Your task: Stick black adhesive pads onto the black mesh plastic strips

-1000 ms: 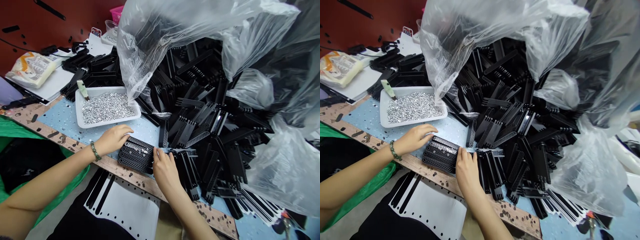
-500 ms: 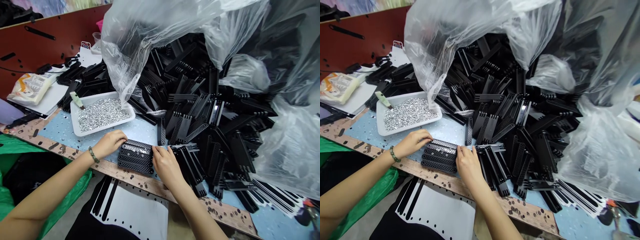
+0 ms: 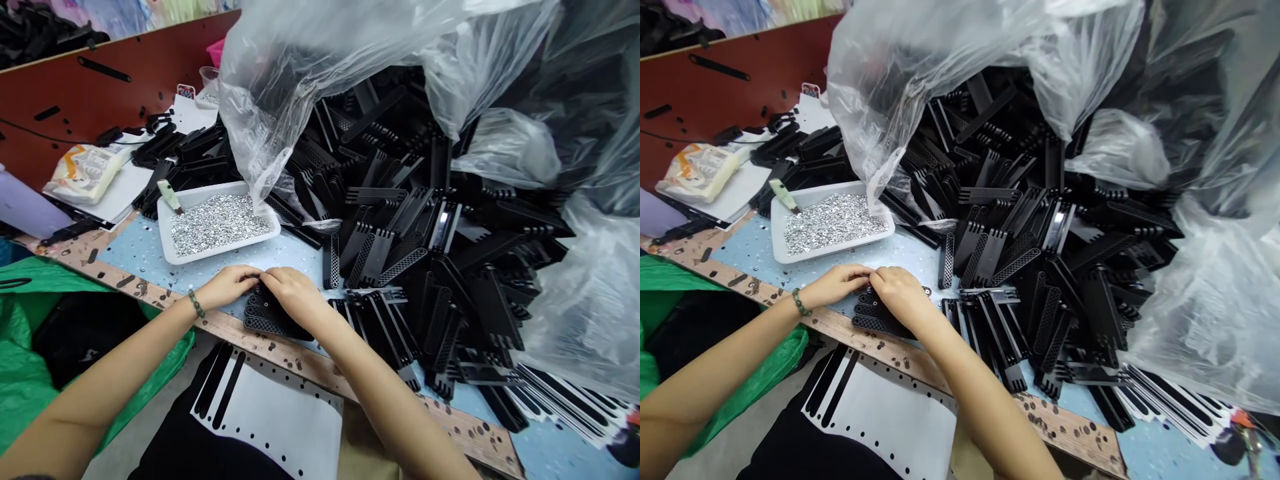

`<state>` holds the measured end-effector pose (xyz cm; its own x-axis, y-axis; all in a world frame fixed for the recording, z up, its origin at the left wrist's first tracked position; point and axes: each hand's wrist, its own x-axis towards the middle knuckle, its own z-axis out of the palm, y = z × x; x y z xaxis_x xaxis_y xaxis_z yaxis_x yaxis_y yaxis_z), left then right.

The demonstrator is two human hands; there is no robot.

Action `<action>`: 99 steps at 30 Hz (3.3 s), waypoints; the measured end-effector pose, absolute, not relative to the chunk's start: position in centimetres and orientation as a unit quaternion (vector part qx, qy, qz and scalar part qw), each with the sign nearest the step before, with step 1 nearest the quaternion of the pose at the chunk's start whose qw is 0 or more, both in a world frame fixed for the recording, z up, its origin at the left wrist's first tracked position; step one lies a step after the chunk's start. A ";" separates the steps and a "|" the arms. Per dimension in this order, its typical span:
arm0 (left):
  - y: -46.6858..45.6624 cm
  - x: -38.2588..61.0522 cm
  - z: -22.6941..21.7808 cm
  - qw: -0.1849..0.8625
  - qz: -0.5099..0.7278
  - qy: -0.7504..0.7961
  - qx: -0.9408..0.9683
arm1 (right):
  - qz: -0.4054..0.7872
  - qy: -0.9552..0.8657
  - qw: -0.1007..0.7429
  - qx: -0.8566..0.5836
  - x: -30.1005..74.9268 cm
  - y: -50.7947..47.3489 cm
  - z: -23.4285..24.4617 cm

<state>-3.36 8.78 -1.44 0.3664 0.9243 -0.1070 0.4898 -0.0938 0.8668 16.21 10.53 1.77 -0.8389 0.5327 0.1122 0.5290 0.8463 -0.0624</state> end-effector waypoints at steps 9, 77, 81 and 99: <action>9.4 -3.3 -3.1 0.482 0.293 0.483 0.670 | -0.101 -0.984 -0.135 -0.054 14.5 13.3 4.0; 9.3 -3.5 -3.8 0.457 0.291 0.452 0.709 | 0.152 -0.908 0.049 -0.388 16.1 9.2 1.4; 9.3 -3.4 -3.9 0.449 0.290 0.451 0.714 | 0.139 -0.910 0.092 -0.379 16.1 10.1 0.7; 9.2 -3.4 -3.9 0.432 0.280 0.455 0.726 | -0.192 -0.925 0.032 -0.325 13.7 8.0 0.4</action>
<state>-3.39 9.20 -3.91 0.4293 0.9031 0.0129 0.4191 -0.2118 0.8829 13.70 7.96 0.44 -0.7864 0.5898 0.1836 0.6142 0.7150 0.3340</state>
